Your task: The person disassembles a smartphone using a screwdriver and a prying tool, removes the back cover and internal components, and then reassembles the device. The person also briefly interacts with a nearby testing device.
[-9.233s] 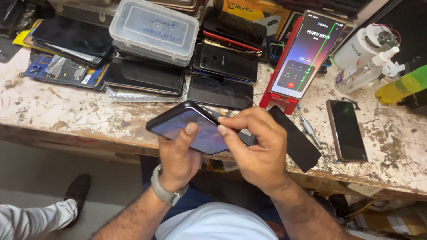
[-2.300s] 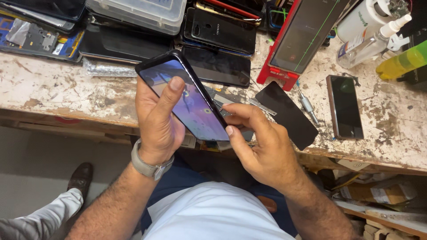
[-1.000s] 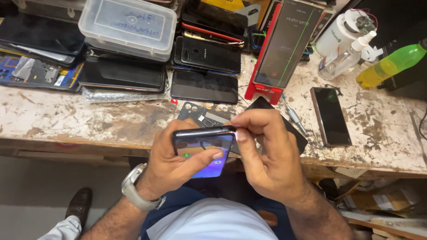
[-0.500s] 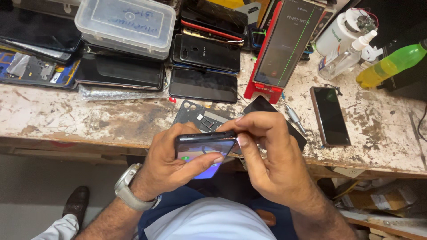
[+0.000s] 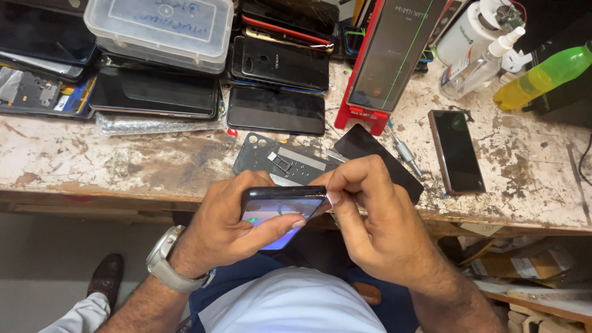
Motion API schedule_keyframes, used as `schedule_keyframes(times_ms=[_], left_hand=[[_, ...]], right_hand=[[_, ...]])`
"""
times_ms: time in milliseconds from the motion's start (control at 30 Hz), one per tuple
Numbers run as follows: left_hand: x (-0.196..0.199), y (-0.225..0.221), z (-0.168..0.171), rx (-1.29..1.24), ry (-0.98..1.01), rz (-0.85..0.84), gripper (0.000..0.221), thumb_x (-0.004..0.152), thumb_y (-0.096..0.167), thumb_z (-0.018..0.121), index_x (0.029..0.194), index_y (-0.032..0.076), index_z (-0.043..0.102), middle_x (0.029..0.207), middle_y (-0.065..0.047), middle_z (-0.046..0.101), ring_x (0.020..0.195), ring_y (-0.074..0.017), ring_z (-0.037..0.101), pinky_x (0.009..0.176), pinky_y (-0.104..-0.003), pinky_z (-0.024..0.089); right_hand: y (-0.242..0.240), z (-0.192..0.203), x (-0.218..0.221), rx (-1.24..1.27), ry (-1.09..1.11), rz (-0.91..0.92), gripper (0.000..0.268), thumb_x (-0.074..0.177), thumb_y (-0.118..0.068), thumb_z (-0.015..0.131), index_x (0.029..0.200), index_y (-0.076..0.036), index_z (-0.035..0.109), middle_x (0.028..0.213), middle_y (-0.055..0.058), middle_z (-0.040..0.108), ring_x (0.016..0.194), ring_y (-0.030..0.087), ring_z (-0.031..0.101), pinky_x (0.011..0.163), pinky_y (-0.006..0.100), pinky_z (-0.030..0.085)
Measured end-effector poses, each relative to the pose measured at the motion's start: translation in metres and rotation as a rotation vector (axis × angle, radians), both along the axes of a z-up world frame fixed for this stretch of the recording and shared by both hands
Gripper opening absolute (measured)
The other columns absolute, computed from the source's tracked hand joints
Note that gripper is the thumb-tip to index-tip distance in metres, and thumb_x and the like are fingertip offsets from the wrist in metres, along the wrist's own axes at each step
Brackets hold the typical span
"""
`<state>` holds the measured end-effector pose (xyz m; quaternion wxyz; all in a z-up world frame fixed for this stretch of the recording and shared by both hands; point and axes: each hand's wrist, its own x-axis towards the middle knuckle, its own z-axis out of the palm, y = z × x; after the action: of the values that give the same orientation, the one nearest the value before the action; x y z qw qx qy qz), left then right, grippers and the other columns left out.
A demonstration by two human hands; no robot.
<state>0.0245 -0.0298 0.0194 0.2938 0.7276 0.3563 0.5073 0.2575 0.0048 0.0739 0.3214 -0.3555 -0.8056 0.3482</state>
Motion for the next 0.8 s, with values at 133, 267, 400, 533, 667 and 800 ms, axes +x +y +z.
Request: schedule_keyframes(times_ms=[133,267,400,533,667,800], left_hand=[[0.001,-0.003,0.002,0.068,0.075,0.021,0.038,0.086,0.025,0.086,0.101,0.003,0.060,0.084,-0.008,0.072,0.073,-0.0208,0.075,0.063,-0.033,0.057],[-0.002,0.002,0.008,0.080,0.141,-0.016,0.037,0.085,0.028,0.087,0.097,0.005,0.060,0.080,-0.007,0.070,0.069,-0.0227,0.072,0.061,-0.035,0.053],[-0.005,0.005,0.017,-0.053,0.251,0.013,0.043,0.080,0.035,0.087,0.096,0.005,0.061,0.070,-0.009,0.066,0.059,-0.0264,0.068,0.053,-0.038,0.050],[-0.011,0.014,0.030,-0.176,0.358,-0.052,0.046,0.082,0.041,0.082,0.098,0.004,0.059,0.071,-0.011,0.067,0.059,-0.0280,0.070,0.052,-0.040,0.052],[-0.011,0.025,0.045,-0.082,0.435,-0.137,0.050,0.085,0.041,0.080,0.103,0.002,0.055,0.074,-0.014,0.067,0.066,-0.0323,0.070,0.054,-0.042,0.053],[-0.012,0.034,0.059,-0.121,0.526,-0.163,0.050,0.083,0.040,0.080,0.108,0.004,0.056,0.074,-0.015,0.070,0.068,-0.0363,0.071,0.055,-0.045,0.054]], right_hand=[[-0.002,0.002,0.001,0.000,0.012,0.006,0.017,0.099,0.006,0.055,0.111,0.001,0.046,0.103,0.014,0.075,0.093,0.019,0.079,0.080,0.030,0.064],[-0.005,0.010,0.007,0.014,-0.032,0.091,0.025,0.098,0.007,0.058,0.121,0.000,0.053,0.106,0.013,0.075,0.094,0.022,0.082,0.079,0.031,0.064],[0.006,0.012,0.012,0.169,-0.004,0.253,0.042,0.098,0.004,0.058,0.133,0.006,0.035,0.109,0.014,0.072,0.093,0.023,0.077,0.081,0.031,0.064],[0.015,0.020,0.011,0.124,-0.114,0.259,0.027,0.097,0.001,0.063,0.123,-0.003,0.059,0.102,0.011,0.075,0.090,0.021,0.080,0.076,0.031,0.064],[0.020,0.035,0.000,0.180,-0.155,0.250,0.028,0.098,-0.003,0.067,0.125,-0.005,0.060,0.103,0.009,0.076,0.090,0.021,0.080,0.075,0.031,0.063],[0.024,0.041,-0.005,0.301,-0.050,0.362,0.041,0.093,0.007,0.063,0.133,-0.004,0.060,0.111,0.014,0.072,0.097,0.027,0.076,0.083,0.034,0.062]])
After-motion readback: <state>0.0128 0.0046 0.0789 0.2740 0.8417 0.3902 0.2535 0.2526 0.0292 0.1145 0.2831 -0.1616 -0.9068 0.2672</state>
